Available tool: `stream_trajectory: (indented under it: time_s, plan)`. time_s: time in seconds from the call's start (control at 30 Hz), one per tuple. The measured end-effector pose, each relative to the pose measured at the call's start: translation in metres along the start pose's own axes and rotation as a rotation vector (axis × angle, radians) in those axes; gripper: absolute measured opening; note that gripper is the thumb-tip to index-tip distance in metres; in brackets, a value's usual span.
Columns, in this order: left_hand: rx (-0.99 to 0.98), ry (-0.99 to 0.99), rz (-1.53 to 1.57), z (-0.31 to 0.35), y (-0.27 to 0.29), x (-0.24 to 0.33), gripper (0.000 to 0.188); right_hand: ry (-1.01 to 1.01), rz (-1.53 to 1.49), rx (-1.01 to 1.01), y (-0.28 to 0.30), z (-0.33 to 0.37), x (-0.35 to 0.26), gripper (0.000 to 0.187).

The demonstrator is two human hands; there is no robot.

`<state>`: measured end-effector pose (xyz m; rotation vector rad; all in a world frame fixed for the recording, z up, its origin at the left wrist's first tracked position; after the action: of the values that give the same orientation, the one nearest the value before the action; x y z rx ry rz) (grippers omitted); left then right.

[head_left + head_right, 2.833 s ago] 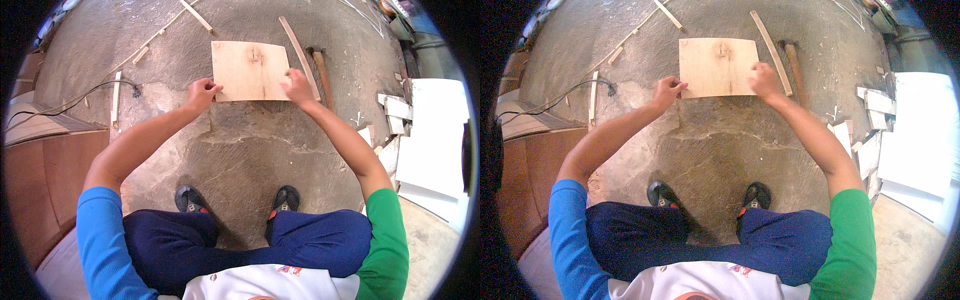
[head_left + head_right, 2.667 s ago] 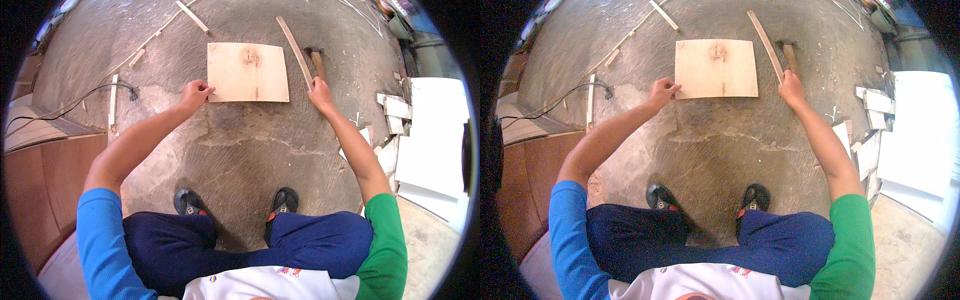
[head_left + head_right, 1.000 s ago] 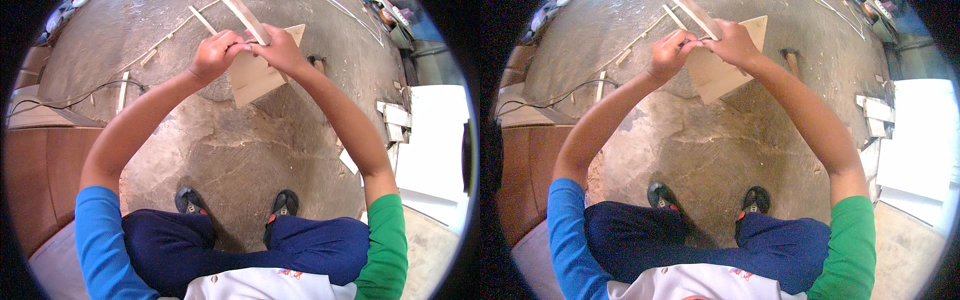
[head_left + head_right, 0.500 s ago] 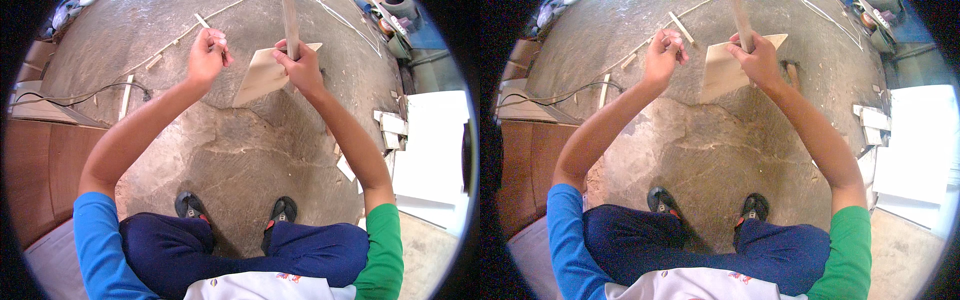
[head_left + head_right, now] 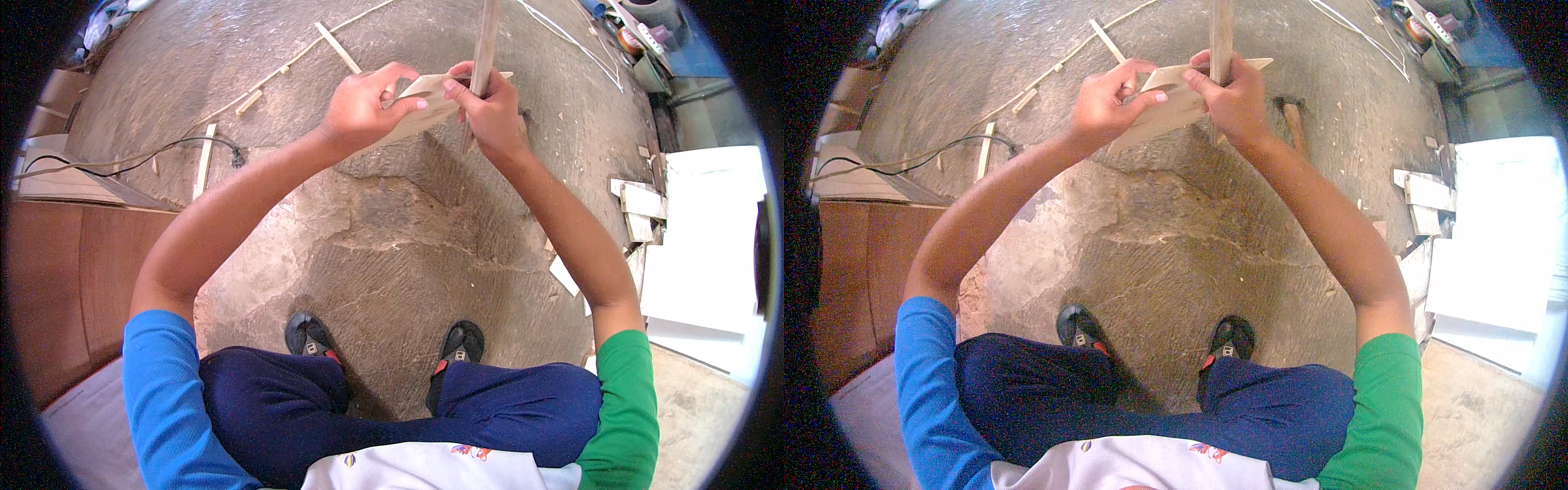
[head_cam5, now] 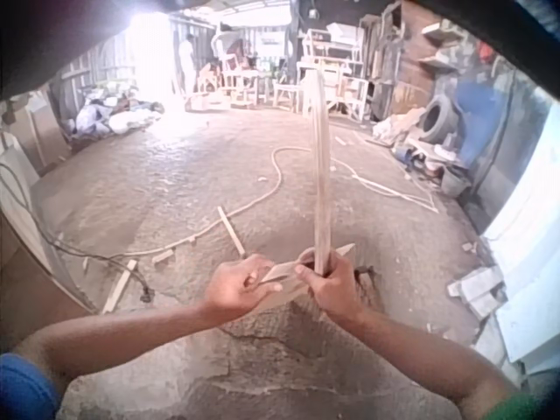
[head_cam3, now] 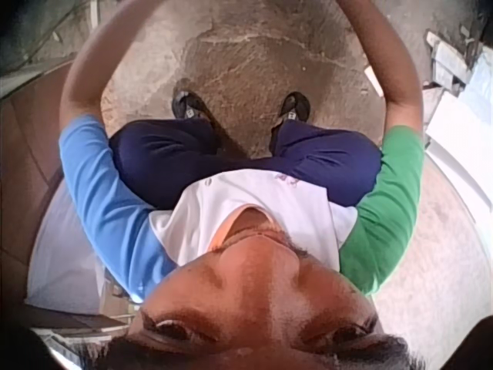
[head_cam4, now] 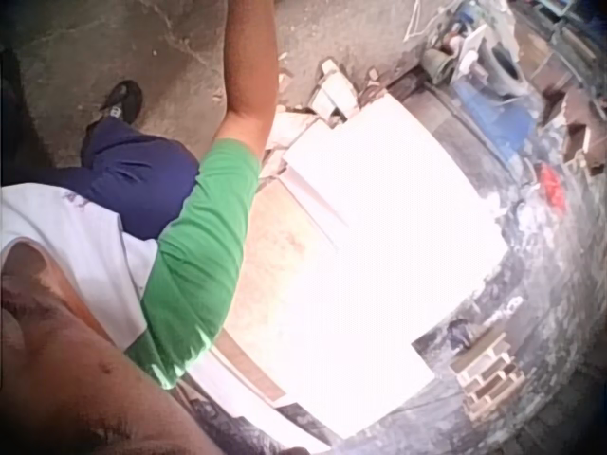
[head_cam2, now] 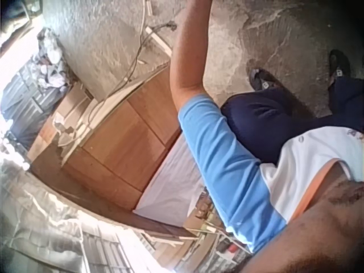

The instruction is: The person attaches a thin wooden strip to a white rectangular board using a hammer and small nails, then sits on the floor to position and nail additional wooden components together.

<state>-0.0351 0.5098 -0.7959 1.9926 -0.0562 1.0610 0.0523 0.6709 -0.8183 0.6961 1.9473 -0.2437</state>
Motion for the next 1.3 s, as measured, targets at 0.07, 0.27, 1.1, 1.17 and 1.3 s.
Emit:
stream_trajectory:
  time_s: [0.07,0.27,1.1,1.17,1.3]
  plan:
    - [0.037,-0.146,-0.104,-0.002,-0.001,0.003,0.019,-0.001,-0.011,-0.009,0.001,0.000,0.000,0.017]
    - [0.207,-0.425,-0.114,-0.006,-0.004,0.001,0.020,-0.022,-0.182,0.076,0.015,0.007,-0.011,0.023]
    - [0.197,-0.886,-0.468,-0.012,0.008,0.005,0.048,0.120,-0.041,-0.175,0.015,0.055,0.028,0.023]
    - [0.230,-0.889,-0.472,-0.013,0.010,0.009,0.048,0.089,-0.048,-0.185,0.013,0.056,0.020,0.029]
    - [0.255,-0.848,-0.442,-0.015,0.017,0.019,0.046,0.075,0.037,-0.222,0.016,0.061,0.021,0.039]
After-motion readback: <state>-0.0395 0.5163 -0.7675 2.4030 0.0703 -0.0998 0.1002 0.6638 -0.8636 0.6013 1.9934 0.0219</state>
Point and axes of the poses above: each hand's wrist, its own z-axis away from the middle knuckle, its own y-axis out of the back of the hand, x = y × z, the point moved 5 cm from there along -z, towards the middle knuckle, and after that the axes turned 12 degrees about y, right-handed, at the moved point
